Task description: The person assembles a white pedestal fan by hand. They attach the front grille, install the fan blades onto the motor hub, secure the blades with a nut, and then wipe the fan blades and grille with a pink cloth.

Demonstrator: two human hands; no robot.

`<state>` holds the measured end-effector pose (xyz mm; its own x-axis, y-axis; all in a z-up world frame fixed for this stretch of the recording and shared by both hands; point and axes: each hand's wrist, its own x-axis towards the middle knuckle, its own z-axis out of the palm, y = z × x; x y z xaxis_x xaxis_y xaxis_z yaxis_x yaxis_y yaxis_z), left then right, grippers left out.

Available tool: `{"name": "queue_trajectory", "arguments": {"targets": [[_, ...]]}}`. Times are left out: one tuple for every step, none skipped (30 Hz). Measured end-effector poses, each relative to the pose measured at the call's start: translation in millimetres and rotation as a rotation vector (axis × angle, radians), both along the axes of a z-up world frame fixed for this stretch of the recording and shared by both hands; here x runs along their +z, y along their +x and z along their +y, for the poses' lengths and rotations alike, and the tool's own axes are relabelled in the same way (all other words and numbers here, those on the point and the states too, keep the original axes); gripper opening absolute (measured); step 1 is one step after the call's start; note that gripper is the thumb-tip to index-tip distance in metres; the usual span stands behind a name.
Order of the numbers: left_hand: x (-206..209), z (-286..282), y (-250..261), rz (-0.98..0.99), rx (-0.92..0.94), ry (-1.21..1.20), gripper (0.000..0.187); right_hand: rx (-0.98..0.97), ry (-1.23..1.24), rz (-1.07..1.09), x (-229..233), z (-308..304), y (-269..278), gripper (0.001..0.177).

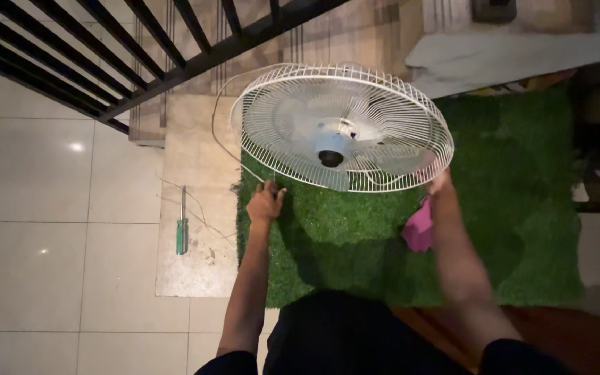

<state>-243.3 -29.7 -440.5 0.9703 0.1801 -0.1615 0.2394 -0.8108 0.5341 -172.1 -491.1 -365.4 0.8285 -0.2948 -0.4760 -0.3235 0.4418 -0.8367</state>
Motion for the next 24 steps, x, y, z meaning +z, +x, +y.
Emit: {"name": "queue_trajectory", "arguments": {"targets": [[-1.2,2.3,2.2,0.023,0.018,0.0,0.043,-0.017,0.116,-0.086,5.9,-3.8,7.6,0.035],[-3.4,7.6,4.4,0.009,0.036,-0.022,0.041,-0.028,0.224,-0.175,14.1,-6.1,18.6,0.032],[-6.1,15.8,7.0,-0.004,0.051,-0.044,0.039,-0.031,0.331,-0.271,24.2,-8.4,29.6,0.028],[-9.1,24.3,9.7,-0.017,0.066,-0.066,0.038,-0.011,0.403,-0.363,37.6,-10.2,42.8,0.024],[-11.9,32.0,12.4,-0.008,0.096,-0.045,0.037,0.013,0.43,-0.435,54.5,-12.4,56.2,0.021],[-14.5,39.3,15.4,0.001,0.125,-0.023,0.035,0.049,0.454,-0.51,74.8,-14.7,69.3,0.017],[-17.3,48.2,16.7,0.012,0.153,0.001,0.033,0.103,0.245,-0.459,94.9,-16.7,77.4,0.014],[-20.9,58.6,15.0,-0.068,0.193,-0.046,0.029,0.196,-0.009,-0.377,115.7,-20.0,82.8,0.02],[-25.0,69.3,12.8,-0.15,0.234,-0.095,0.025,0.288,-0.263,-0.292,146.1,-16.5,85.3,0.027],[-27.6,80.7,12.2,-0.232,0.276,-0.145,0.021,0.441,-0.378,-0.287,176.9,-8.0,85.7,0.03],[-26.6,89.0,17.5,-0.315,0.355,-0.132,0.02,0.595,-0.492,-0.279,205.3,0.7,84.9,0.034],[-23.8,96.4,25.5,-0.398,0.434,-0.119,0.021,0.749,-0.606,-0.269,228.4,12.1,84.5,0.038],[-20.1,110.1,32.1,-0.418,0.441,-0.162,0.032,0.822,-0.674,-0.304,245.7,26.5,86.8,0.037],[-15.1,124.9,38.8,-0.438,0.448,-0.205,0.049,0.894,-0.743,-0.338,259.2,40.6,90.0,0.036],[-9.6,136.4,45.1,-0.477,0.462,-0.212,0.056,0.967,-0.811,-0.371,268.8,52.6,90.5,0.035],[-3.4,145.5,52.2,-0.517,0.475,-0.22,0.063,0.986,-0.806,-0.361,274.9,63.1,89.7,0.032],[4.3,155.6,60.7,-0.579,0.451,-0.317,0.058,1.006,-0.801,-0.353,279.1,73.1,90.6,0.03],[12.7,164.1,69.9,-0.641,0.426,-0.414,0.054,1.025,-0.796,-0.345,282.5,79.0,90.1,0.028],[23.1,171.6,80.8,-0.639,0.427,-0.467,0.05,1.054,-0.741,-0.404,283.8,83.9,89.9,0.024],[34.8,178.9,92.5,-0.637,0.428,-0.52,0.047,1.083,-0.686,-0.462,284.3,90.1,91.9,0.021],[46.1,184.5,102.6,-0.674,0.404,-0.538,0.042,1.107,-0.631,-0.516,285.9,93.2,90.9,0.019],[57.7,190.3,111.5,-0.711,0.381,-0.556,0.037,1.091,-0.707,-0.548,288.1,97.1,89.4,0.02],[68.1,192.8,119.9,-0.751,0.359,-0.575,0.033,1.074,-0.786,-0.582,291.3,104.7,90.8,0.021],[79.8,193.1,125.4,-0.741,0.269,-0.589,0.033,1.056,-0.865,-0.616,295.0,112.7,91.1,0.021]]}}
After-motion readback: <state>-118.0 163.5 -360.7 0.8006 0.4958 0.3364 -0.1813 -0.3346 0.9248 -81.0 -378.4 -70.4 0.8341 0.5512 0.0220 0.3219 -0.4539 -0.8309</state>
